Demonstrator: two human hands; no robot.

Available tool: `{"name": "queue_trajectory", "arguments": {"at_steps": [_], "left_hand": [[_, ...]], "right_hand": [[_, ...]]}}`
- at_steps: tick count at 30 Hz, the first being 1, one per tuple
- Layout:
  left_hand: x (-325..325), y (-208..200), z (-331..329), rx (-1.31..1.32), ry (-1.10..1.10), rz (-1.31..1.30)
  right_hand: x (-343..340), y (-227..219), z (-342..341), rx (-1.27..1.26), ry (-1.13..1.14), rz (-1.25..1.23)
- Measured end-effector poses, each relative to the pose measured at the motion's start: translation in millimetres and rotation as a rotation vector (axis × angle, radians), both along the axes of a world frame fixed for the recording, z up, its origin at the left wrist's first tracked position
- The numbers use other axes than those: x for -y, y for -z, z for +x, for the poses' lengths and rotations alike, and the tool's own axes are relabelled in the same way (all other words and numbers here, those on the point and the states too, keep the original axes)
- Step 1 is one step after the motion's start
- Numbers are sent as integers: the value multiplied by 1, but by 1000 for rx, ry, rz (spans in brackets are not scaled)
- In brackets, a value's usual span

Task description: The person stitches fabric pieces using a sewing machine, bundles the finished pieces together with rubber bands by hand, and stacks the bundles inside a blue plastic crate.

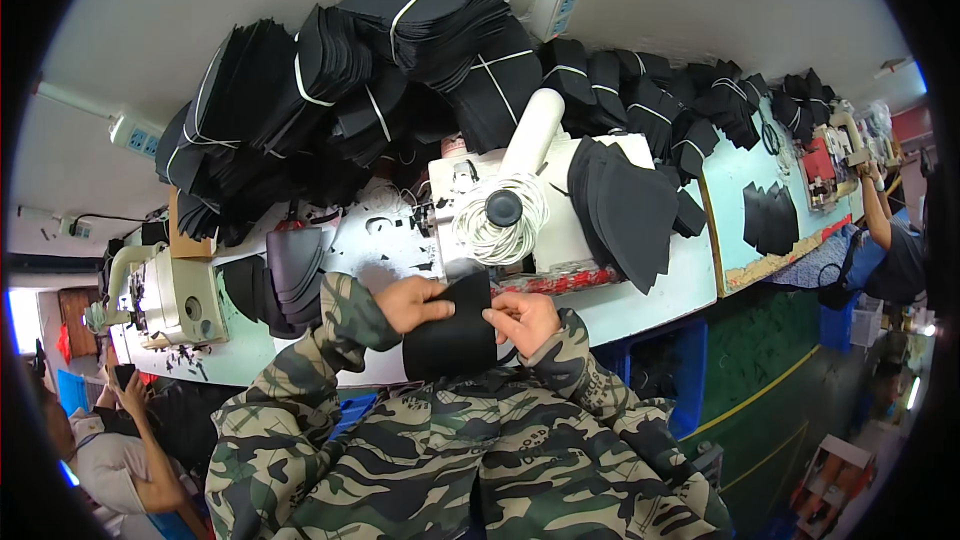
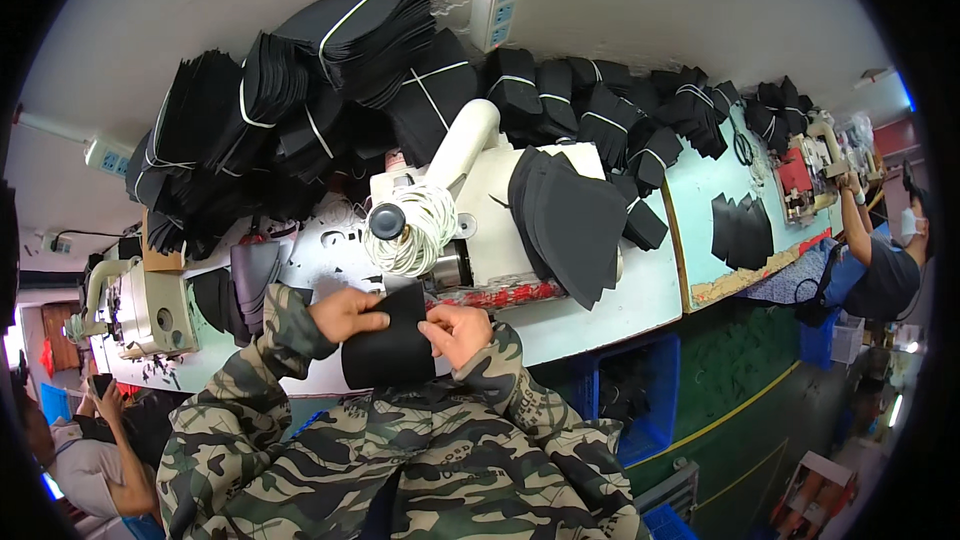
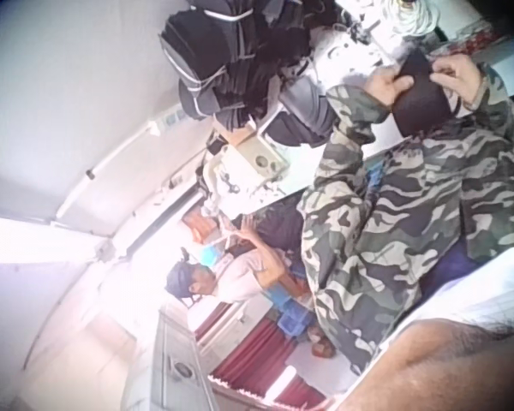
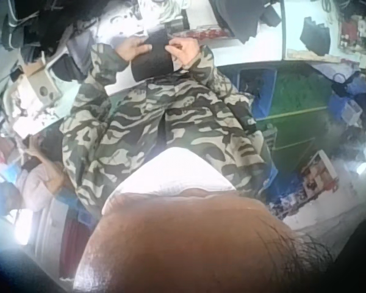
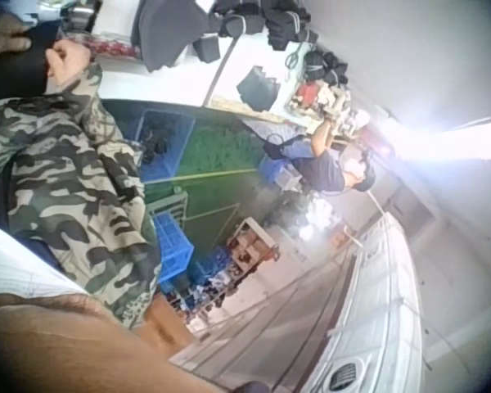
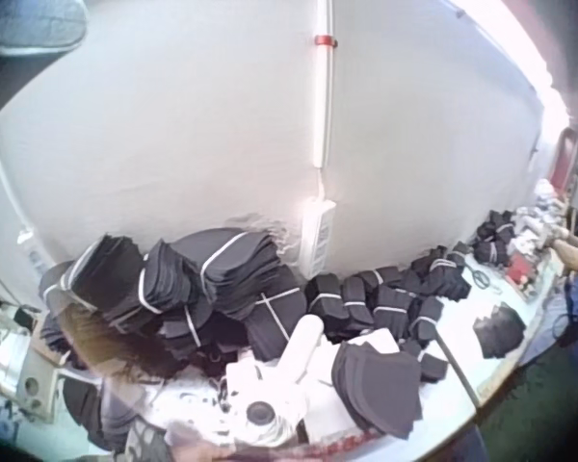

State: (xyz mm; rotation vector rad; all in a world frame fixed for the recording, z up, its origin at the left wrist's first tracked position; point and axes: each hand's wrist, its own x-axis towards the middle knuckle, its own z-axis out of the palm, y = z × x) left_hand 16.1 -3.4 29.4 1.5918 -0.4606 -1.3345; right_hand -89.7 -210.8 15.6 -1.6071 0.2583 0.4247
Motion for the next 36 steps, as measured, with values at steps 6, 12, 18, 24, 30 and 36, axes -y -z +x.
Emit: {"name": "queue_trajectory", "arguments": {"at_steps": [6, 12, 18, 24, 30, 36], "left_hand": [[-1, 19, 15, 63, 5, 124], [-4, 16, 20, -71, 5, 136], [-1, 19, 25, -50, 50, 155], [11, 28, 26, 70, 25, 67], [58, 18, 14, 164, -167, -107], [60, -21, 12, -93, -305, 254]], "right_hand": [[9, 0, 11, 252, -46, -363], [29, -26, 21, 284, 28, -433], [36, -29, 22, 303, 47, -449], [42, -29, 24, 281, 9, -504], [51, -20, 46, 631, -208, -1015], [43, -21, 35, 322, -224, -933]]}}
